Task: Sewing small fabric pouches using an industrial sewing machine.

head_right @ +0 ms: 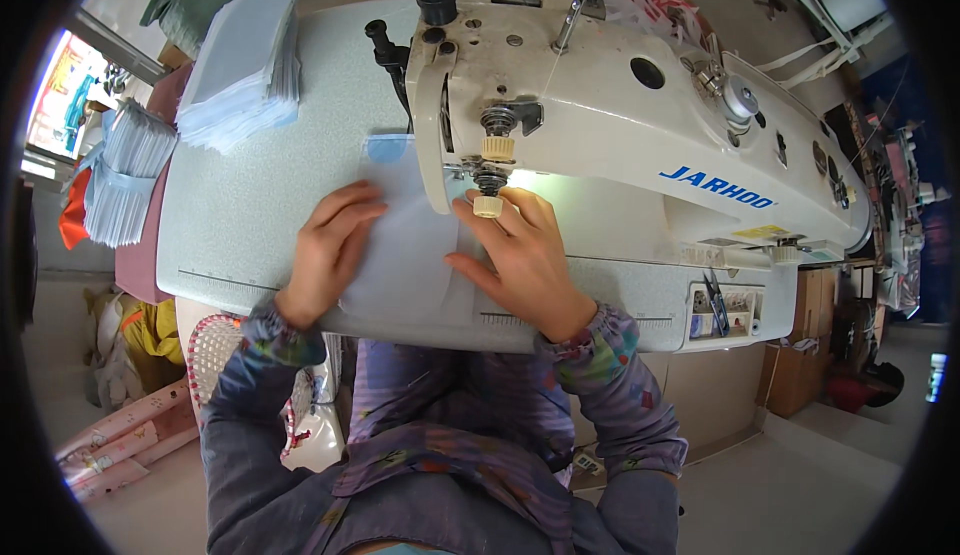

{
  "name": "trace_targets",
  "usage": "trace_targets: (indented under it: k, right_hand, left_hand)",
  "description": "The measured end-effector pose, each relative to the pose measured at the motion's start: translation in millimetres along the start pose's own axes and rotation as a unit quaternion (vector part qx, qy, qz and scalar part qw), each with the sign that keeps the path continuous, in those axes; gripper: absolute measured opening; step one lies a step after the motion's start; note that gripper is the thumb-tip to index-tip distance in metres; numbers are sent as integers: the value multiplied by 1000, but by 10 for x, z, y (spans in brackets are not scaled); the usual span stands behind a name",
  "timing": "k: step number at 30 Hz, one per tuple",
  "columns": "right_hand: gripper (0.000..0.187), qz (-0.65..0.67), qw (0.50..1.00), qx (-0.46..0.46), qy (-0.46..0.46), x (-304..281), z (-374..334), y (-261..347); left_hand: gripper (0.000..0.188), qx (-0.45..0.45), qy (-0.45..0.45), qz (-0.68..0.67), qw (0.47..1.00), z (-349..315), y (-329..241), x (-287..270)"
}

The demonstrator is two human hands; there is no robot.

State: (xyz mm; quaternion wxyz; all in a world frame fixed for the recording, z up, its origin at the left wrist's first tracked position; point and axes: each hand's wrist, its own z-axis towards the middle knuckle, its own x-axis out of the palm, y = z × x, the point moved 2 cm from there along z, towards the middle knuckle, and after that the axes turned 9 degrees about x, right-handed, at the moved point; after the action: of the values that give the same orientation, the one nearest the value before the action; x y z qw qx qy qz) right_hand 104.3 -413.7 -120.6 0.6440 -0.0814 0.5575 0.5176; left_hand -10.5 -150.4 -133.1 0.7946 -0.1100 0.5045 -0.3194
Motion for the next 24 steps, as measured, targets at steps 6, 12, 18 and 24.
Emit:
trace_targets:
  k: [6, 12, 18, 24]
  right_hand:
    - [61, 19, 1000, 11, 21, 23, 50, -25]
    - [62, 6, 999, 7, 45, 61, 5, 23]
    - [64, 10, 999, 16, 49, 66, 41, 11]
    - [64, 17, 998, 19, 51, 84, 58, 27]
  left_hand:
    - [44, 37, 86, 103, 990, -334, -192, -353]
    - [45, 171, 164, -24, 971, 49, -223, -226]
    - [27, 155, 145, -96, 972, 150, -56, -102]
    - [27, 144, 136, -99, 975, 325, 143, -97]
